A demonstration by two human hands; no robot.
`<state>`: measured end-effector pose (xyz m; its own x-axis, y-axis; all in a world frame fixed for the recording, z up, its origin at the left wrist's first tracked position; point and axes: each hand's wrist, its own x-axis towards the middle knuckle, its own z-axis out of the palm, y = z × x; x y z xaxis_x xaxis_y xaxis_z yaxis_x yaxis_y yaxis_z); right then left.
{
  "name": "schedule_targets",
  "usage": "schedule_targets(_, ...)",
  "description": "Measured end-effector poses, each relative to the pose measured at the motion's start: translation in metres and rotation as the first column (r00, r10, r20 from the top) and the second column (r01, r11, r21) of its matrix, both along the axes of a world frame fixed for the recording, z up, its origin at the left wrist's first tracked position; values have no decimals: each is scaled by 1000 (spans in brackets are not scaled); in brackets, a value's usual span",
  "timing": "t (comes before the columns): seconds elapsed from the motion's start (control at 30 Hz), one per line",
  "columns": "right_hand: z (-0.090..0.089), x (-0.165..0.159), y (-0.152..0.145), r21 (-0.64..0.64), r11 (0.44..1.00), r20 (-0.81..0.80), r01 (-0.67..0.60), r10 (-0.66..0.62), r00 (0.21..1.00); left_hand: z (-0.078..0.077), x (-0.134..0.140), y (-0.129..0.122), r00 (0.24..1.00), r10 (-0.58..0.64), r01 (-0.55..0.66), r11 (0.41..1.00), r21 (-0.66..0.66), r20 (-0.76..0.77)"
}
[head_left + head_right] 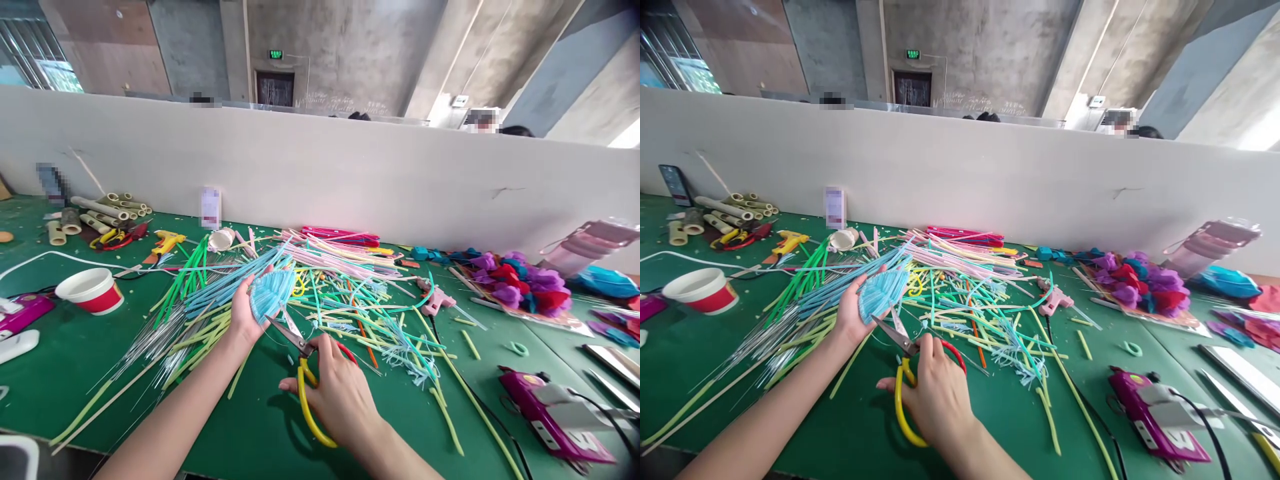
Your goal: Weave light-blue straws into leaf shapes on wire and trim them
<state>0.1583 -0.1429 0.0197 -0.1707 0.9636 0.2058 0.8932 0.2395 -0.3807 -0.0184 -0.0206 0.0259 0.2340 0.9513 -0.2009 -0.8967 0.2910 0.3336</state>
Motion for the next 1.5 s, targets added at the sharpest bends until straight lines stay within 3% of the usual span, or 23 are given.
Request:
schedule_targets(0.17, -2, -8, 7, 74, 997, 9, -31, 31, 999, 8, 5, -6, 998, 60, -60, 998, -20, 16)
schedule_targets(0.5, 1, -21, 1, 92, 986, 63, -142, 137, 989, 3, 7, -3, 994, 87, -86, 996, -20, 58)
schedule_targets(0.8, 2, -25, 1, 172, 969, 232, -178, 135, 963, -1, 5, 1, 990, 99, -90, 992, -90, 99)
schedule_targets(1.5, -16, -28, 8, 344, 900, 355, -268, 140, 924, -12, 1, 8, 991, 78, -68, 994, -91, 110)
